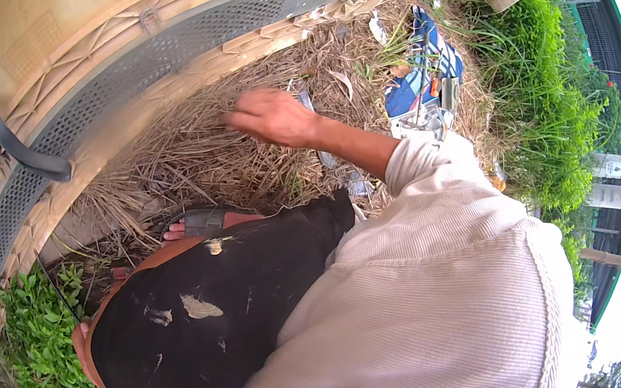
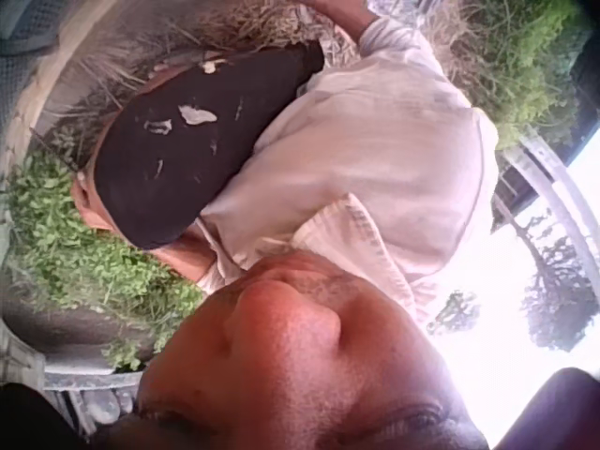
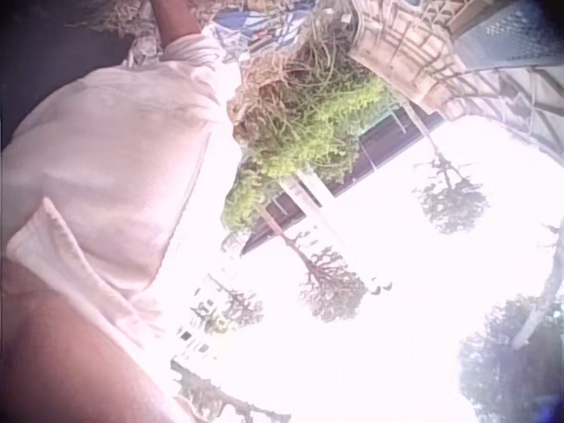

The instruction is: The person uses a power drill and then a manual screwdriver to remove screws from the inner panel of a vehicle door frame while sitting on the ground outdoors.

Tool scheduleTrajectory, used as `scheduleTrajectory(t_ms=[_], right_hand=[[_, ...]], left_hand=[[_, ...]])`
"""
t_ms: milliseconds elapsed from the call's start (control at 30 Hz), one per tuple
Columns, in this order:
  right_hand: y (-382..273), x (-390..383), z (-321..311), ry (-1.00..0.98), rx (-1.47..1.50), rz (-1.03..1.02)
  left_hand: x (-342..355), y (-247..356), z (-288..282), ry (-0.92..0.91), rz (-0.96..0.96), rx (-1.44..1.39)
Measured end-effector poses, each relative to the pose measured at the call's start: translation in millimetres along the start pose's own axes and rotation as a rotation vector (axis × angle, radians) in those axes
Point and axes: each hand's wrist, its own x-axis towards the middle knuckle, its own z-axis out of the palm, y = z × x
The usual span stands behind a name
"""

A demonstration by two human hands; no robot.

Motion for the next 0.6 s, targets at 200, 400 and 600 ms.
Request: scheduleTrajectory(t_ms=[200, 400, 600], right_hand=[[140, -252, -64, 0.204, -0.548, 1.166], [188, -355, -148, 0.110, -0.747, 1.536], [182, -223, -125, -0.268, -0.819, 1.072]], left_hand=[[10, 4, 7, -0.084, -0.054, 0.019], [9, 5, 3, -0.084, -0.096, -0.004], [6, 2, -5, -0.035, -0.080, 0.066]])
